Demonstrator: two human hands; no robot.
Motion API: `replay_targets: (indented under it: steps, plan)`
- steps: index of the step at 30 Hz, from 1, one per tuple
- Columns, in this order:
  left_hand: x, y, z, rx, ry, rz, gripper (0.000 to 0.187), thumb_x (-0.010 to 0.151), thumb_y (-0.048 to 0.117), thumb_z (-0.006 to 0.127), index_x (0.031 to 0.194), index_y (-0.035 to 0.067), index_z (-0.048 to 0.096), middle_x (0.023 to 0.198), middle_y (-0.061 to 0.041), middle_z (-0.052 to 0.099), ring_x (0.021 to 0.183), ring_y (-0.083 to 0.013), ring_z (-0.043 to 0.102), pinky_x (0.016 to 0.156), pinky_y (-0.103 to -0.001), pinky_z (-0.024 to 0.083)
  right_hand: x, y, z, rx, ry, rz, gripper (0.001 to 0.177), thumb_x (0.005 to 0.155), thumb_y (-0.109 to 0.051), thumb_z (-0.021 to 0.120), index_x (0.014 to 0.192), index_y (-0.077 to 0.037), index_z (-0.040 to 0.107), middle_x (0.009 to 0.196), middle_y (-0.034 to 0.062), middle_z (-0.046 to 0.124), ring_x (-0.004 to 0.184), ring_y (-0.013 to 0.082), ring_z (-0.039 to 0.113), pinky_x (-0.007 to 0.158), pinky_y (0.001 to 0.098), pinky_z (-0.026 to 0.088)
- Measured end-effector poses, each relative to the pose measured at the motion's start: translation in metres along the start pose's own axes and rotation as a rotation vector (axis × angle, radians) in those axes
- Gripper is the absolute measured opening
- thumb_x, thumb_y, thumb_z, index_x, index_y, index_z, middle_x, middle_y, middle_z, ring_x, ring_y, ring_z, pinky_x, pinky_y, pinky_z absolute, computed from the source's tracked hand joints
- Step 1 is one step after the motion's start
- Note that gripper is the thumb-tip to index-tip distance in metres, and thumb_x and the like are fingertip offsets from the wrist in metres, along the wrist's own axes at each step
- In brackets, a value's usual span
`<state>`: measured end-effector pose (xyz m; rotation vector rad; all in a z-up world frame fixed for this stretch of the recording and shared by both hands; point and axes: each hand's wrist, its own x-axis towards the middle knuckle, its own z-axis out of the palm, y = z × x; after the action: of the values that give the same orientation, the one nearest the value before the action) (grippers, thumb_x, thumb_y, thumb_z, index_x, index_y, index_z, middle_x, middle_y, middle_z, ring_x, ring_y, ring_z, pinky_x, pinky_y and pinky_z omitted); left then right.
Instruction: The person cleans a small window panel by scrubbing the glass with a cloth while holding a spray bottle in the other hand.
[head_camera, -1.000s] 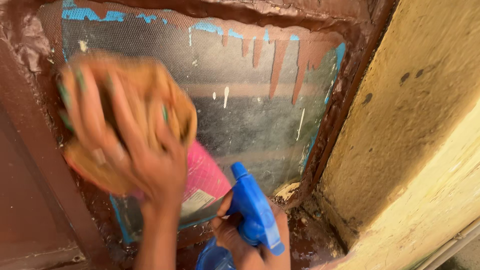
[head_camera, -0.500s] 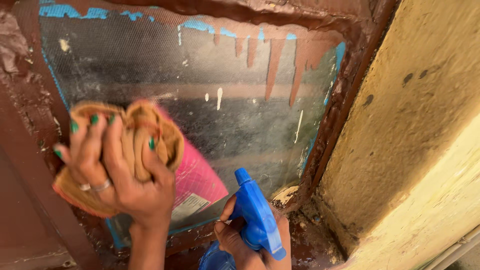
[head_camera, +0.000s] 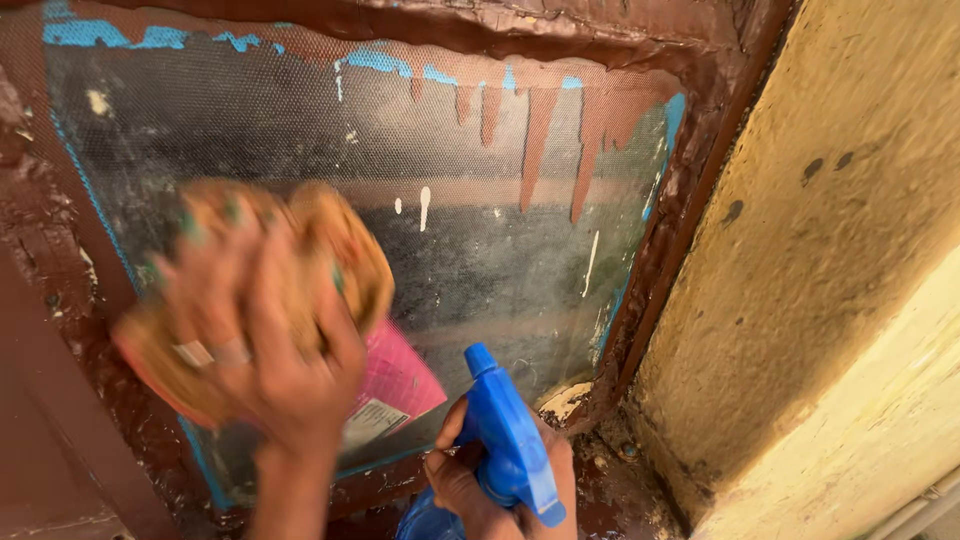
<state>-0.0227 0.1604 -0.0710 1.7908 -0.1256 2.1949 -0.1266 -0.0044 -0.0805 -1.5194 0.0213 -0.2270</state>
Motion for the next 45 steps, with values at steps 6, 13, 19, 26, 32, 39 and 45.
replay_targets:
  steps: [6,13,19,26,32,39,45]
  plan:
    - [-0.007,0.025,-0.007,-0.095,-0.042,-0.009,0.040,0.109,0.032,0.056,0.132,0.002,0.070,0.140,-0.014,0.063,0.142,-0.0361,0.050,0.127,-0.061,0.029,-0.009,-0.007,-0.012,0.057,0.032,-0.099,0.023,0.066,0.007,0.075,0.084,-0.004,0.070,0.057,0.0068,0.064,0.050,0.0135,0.063,0.053,0.0268,0.049]
    - [0.049,0.036,0.022,-0.177,0.008,0.061,0.036,0.115,0.027,0.061,0.139,-0.001,0.066,0.144,-0.016,0.059,0.143,-0.0394,0.048,0.129,-0.063,0.026,0.000,-0.008,-0.021,0.020,0.052,-0.015,0.020,0.066,0.005,0.077,0.082,-0.003,0.068,0.056,0.0080,0.064,0.051,0.0151,0.065,0.052,0.0278,0.050]
    - [-0.040,0.042,-0.011,-0.107,-0.189,0.079,0.032,0.106,0.026,0.070,0.131,0.006,0.072,0.138,-0.010,0.066,0.139,-0.0331,0.054,0.125,-0.058,0.031,-0.011,-0.006,-0.024,0.016,0.011,-0.046,0.021,0.063,0.010,0.071,0.080,-0.001,0.066,0.057,0.0066,0.063,0.052,0.0139,0.064,0.053,0.0277,0.049]
    - [0.024,0.022,0.024,-0.118,-0.069,0.094,0.039,0.110,0.029,0.057,0.138,0.004,0.066,0.146,-0.015,0.059,0.143,-0.0358,0.047,0.128,-0.063,0.019,-0.007,-0.001,-0.033,0.023,0.000,-0.121,0.022,0.062,0.008,0.071,0.081,-0.003,0.068,0.059,0.0073,0.065,0.051,0.0145,0.066,0.053,0.0289,0.052]
    - [0.046,0.020,0.028,-0.116,-0.002,0.050,0.039,0.116,0.029,0.060,0.146,0.005,0.062,0.153,-0.011,0.056,0.148,-0.0345,0.045,0.132,-0.059,0.018,0.004,0.015,-0.041,-0.047,-0.020,-0.079,0.021,0.066,0.003,0.077,0.083,-0.004,0.067,0.063,0.0072,0.068,0.049,0.0157,0.069,0.050,0.0306,0.053]
    - [-0.036,0.018,-0.014,-0.112,-0.214,0.088,0.034,0.104,0.025,0.067,0.131,0.005,0.071,0.140,-0.013,0.064,0.141,-0.0345,0.051,0.128,-0.062,0.022,-0.003,0.017,-0.039,-0.012,0.049,-0.029,0.023,0.062,0.010,0.070,0.081,-0.001,0.069,0.061,0.0091,0.068,0.050,0.0149,0.066,0.053,0.0301,0.054]
    - [0.053,-0.003,0.005,-0.002,-0.103,-0.027,0.047,0.116,0.032,0.061,0.153,0.003,0.061,0.160,-0.018,0.050,0.154,-0.0413,0.036,0.131,-0.063,0.015,0.000,0.018,-0.028,-0.150,-0.044,-0.138,0.023,0.062,0.005,0.078,0.081,-0.005,0.071,0.061,0.0042,0.072,0.055,0.0098,0.070,0.054,0.0252,0.055]
